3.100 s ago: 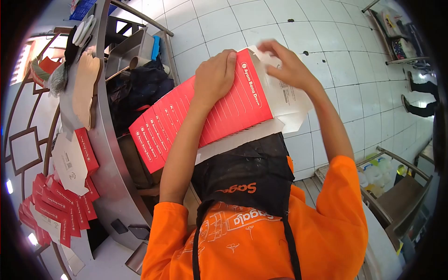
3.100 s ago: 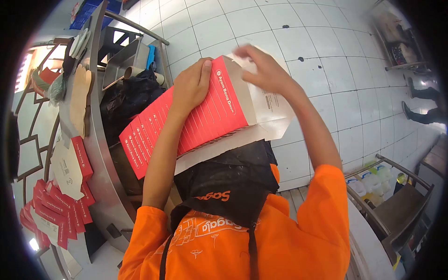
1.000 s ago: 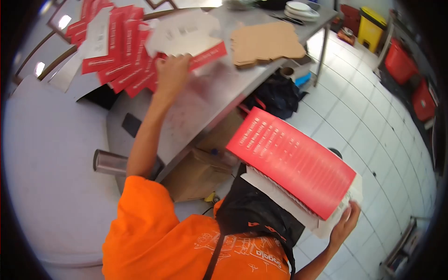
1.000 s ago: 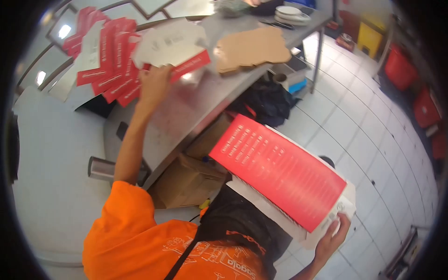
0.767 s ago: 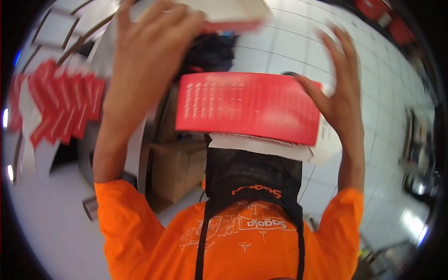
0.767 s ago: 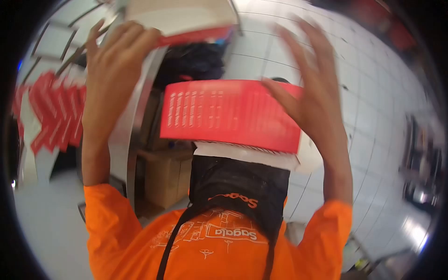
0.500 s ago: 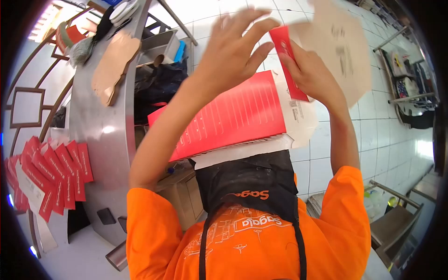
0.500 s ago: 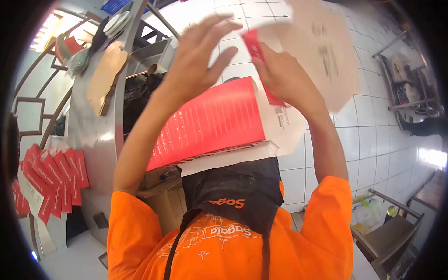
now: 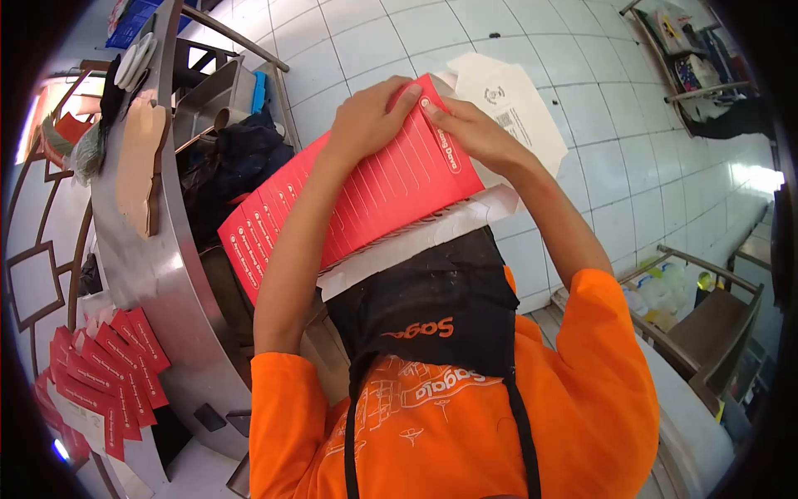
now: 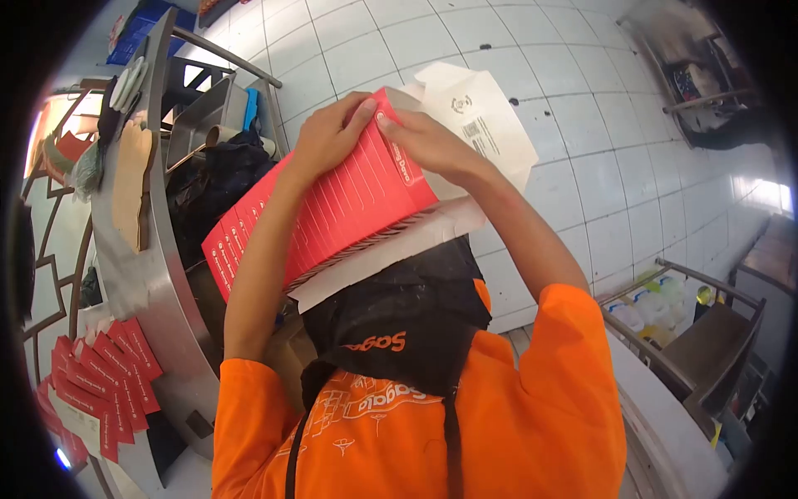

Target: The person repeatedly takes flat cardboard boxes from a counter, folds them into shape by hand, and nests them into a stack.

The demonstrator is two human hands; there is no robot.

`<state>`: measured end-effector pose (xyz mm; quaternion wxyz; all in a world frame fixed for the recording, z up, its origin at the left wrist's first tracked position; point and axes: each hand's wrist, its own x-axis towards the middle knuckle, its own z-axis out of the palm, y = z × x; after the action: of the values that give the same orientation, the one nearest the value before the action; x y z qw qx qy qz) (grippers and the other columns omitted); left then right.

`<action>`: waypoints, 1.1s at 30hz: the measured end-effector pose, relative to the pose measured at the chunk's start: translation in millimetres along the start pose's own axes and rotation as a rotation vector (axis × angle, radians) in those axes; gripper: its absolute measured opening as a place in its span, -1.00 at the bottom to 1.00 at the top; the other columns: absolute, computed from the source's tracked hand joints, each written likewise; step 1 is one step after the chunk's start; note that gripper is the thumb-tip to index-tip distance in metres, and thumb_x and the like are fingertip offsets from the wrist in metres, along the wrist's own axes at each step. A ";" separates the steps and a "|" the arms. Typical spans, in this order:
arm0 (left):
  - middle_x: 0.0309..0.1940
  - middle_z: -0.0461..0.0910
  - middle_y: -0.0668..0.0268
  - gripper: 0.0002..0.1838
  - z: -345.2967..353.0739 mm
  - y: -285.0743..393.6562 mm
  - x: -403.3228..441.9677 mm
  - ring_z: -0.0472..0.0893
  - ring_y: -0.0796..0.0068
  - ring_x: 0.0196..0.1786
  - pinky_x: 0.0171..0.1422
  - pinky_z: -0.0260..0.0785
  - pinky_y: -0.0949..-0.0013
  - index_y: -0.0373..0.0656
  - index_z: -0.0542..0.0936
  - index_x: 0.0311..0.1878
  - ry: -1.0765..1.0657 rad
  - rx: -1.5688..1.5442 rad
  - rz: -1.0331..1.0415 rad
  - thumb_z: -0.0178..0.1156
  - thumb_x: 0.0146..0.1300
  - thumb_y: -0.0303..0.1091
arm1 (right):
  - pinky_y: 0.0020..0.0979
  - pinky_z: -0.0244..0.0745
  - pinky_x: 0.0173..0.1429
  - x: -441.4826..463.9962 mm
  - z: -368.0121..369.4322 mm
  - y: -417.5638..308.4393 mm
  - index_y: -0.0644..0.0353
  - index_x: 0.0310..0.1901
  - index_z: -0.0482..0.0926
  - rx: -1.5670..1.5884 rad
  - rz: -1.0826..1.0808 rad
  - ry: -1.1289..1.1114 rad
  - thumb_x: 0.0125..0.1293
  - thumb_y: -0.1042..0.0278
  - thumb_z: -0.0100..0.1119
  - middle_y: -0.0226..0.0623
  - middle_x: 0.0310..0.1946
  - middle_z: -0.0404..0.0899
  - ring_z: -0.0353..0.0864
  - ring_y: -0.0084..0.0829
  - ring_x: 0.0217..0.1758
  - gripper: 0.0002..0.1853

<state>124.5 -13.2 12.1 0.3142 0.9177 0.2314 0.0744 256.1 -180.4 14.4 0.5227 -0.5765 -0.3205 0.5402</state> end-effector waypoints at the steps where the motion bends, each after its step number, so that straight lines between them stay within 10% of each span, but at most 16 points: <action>1: 0.01 0.79 0.09 -0.43 1.5 2.2 -2.0 0.74 -0.06 0.08 0.20 0.55 0.04 0.01 0.68 0.25 -0.001 0.018 0.002 -0.04 0.61 0.24 | -0.26 0.48 0.43 -7.2 -1.2 0.3 0.33 0.39 0.53 0.054 0.016 -0.003 0.69 -0.12 0.00 -0.18 0.23 0.67 0.63 -0.32 0.30 -0.38; 4: -0.03 0.80 0.07 -0.40 0.2 7.3 -3.3 0.77 -0.04 0.04 0.19 0.55 0.09 0.00 0.67 0.28 -0.014 0.043 -0.010 0.00 0.58 0.29 | -0.24 0.46 0.42 -27.4 -19.2 2.8 0.25 0.42 0.54 0.126 0.060 -0.036 0.64 -0.15 0.09 -0.19 0.31 0.64 0.61 -0.35 0.32 -0.37; 7: -0.07 0.81 0.07 -0.38 -0.9 6.9 -2.5 0.78 -0.04 0.00 0.17 0.57 0.08 0.01 0.67 0.29 -0.033 0.030 -0.033 0.01 0.57 0.31 | -0.27 0.46 0.37 -67.8 -51.2 -14.8 0.15 0.38 0.59 -0.524 0.048 -0.250 0.53 0.15 0.29 -0.33 0.15 0.67 0.63 -0.37 0.14 -0.52; 11: -0.09 0.82 0.13 -0.35 1.3 6.4 -2.2 0.80 0.02 -0.03 0.13 0.58 0.06 -0.01 0.68 0.28 -0.017 0.053 -0.015 0.00 0.55 0.33 | -0.15 0.49 0.07 -89.4 -46.4 51.9 0.12 -0.16 0.66 -1.142 -0.371 -0.086 0.23 0.46 0.43 -0.26 -0.23 0.55 0.59 -0.13 -0.06 -0.83; 21: -0.08 0.82 0.16 -0.40 11.0 12.4 -7.8 0.79 0.03 -0.03 0.10 0.58 0.05 -0.01 0.70 0.20 0.055 0.135 -0.023 0.03 0.55 0.30 | -0.04 0.54 0.14 -83.4 -23.9 97.5 0.33 -0.17 0.61 -0.804 -0.442 -0.109 0.31 0.58 0.21 -0.07 -0.13 0.60 0.61 0.07 -0.01 -0.91; 25: -0.09 0.80 0.13 -0.47 9.1 12.2 -6.7 0.76 -0.02 -0.05 0.06 0.57 0.02 -0.03 0.70 0.16 0.075 0.110 -0.006 -0.07 0.63 0.16 | -0.12 0.61 0.18 -72.1 -48.6 35.2 0.29 0.06 0.68 -0.788 -0.074 -0.466 0.30 0.51 0.21 -0.05 -0.11 0.70 0.71 -0.04 0.04 -0.70; 29: -0.16 0.78 0.12 -0.52 8.9 15.7 -10.2 0.73 -0.05 -0.09 0.00 0.54 -0.04 -0.08 0.69 0.08 0.133 0.092 0.031 -0.17 0.70 0.00 | -0.29 0.58 0.17 -10.5 -67.1 6.4 0.19 0.08 0.70 -0.676 -0.370 0.188 0.32 0.32 0.39 -0.18 -0.02 0.76 0.69 -0.25 0.04 -0.68; 33: -0.25 0.75 0.09 -0.53 13.1 9.9 -8.7 0.72 -0.05 -0.16 -0.04 0.52 -0.09 -0.12 0.66 -0.03 0.167 0.141 0.064 -0.21 0.72 -0.07 | -0.25 0.59 0.09 58.4 -55.0 13.4 0.24 -0.02 0.71 -0.723 -0.254 0.047 0.40 0.34 0.32 -0.15 -0.11 0.79 0.72 -0.22 -0.05 -0.79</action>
<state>124.3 -31.3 7.9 0.2261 0.9351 0.2318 0.1440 318.5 -143.2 -22.3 0.3555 -0.6916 -0.5471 0.3097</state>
